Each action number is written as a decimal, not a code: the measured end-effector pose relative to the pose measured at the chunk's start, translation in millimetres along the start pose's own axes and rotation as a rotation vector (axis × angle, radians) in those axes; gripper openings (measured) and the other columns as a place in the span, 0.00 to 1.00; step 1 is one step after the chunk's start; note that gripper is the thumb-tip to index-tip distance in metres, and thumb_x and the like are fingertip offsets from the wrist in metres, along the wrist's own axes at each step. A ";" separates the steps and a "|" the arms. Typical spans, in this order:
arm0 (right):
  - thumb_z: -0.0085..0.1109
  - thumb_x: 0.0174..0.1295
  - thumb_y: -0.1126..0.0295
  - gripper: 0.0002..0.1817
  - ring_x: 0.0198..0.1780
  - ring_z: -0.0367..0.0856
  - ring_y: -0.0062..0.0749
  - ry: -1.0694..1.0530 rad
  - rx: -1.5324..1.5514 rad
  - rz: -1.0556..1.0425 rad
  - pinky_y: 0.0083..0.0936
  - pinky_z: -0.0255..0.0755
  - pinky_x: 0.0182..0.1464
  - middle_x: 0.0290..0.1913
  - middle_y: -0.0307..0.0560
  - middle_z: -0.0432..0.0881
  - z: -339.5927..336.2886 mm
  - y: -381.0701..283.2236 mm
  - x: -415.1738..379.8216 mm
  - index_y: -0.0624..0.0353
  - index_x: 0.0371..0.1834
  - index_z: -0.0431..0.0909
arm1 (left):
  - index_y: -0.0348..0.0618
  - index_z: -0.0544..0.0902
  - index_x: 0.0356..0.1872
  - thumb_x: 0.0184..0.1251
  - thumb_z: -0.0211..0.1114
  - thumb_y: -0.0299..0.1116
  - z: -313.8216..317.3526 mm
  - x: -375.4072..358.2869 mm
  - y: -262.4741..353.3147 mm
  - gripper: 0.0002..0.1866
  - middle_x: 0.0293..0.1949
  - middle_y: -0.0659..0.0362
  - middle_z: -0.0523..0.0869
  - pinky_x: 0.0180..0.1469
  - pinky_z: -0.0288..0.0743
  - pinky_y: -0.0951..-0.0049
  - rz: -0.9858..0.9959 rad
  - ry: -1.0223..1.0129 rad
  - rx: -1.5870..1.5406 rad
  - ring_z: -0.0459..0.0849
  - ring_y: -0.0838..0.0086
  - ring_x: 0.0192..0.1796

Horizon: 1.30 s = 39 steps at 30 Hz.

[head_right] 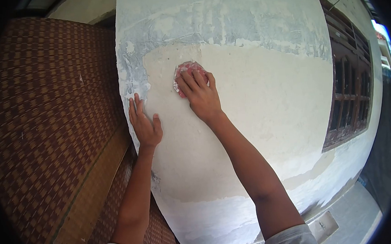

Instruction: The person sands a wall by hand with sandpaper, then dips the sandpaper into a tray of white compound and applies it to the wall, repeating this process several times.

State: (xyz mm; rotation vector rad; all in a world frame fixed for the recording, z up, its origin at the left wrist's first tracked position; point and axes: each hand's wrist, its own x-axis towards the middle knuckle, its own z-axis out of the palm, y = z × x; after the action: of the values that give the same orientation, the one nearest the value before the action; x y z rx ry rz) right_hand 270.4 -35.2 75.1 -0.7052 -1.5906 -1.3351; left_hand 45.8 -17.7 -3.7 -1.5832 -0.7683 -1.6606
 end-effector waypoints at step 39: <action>0.62 0.50 0.85 0.40 0.73 0.73 0.43 0.052 0.055 0.054 0.58 0.58 0.78 0.71 0.42 0.78 -25.1 -1.2 -32.5 0.51 0.72 0.77 | 0.29 0.63 0.74 0.68 0.59 0.32 0.5 0.6 0.8 0.34 0.81 0.36 0.64 0.83 0.44 0.35 -0.014 0.032 -0.017 0.57 0.37 0.84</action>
State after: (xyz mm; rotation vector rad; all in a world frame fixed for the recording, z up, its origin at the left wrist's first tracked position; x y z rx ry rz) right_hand 290.0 -55.5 45.3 -0.6706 -1.5504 -1.2561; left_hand 46.7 -17.8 -3.1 -1.5628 -0.7519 -1.7023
